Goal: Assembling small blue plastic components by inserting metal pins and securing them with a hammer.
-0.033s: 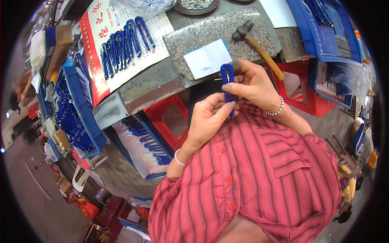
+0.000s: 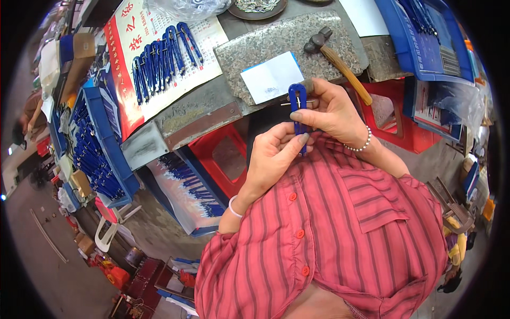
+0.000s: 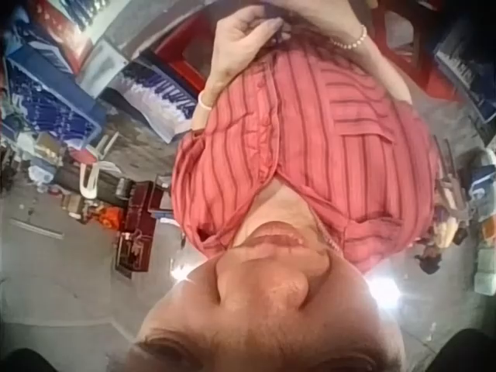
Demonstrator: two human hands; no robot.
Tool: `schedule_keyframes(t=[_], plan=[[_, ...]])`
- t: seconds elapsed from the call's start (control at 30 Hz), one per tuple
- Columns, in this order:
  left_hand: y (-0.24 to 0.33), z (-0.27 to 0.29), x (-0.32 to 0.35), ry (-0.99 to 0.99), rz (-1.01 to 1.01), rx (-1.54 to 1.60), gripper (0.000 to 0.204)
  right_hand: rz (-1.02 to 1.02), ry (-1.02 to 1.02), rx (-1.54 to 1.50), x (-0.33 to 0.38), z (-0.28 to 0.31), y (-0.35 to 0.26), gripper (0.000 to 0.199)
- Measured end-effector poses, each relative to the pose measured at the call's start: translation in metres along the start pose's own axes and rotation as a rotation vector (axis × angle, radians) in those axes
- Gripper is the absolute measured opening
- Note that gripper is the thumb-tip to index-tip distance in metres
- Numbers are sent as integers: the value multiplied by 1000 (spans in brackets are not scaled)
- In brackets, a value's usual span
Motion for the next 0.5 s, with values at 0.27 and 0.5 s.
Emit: schedule_keyframes(t=[0.27, 0.5], plan=[[1, -5, 6, 2, -50, 2, 18, -13, -42, 207, 4, 4, 2, 13], [13, -9, -2, 4, -67, -96, 15, 72, 9, 181, 1, 5, -7, 19]])
Point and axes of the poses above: each hand's wrist, its own x-axis away from the middle knuckle, its own z-axis out of the back of the hand, y = z × x, the point moved 3 cm from there along -x, towards the middle knuckle, and after that the axes turned 1 degree about z, right-handed, at the moved point
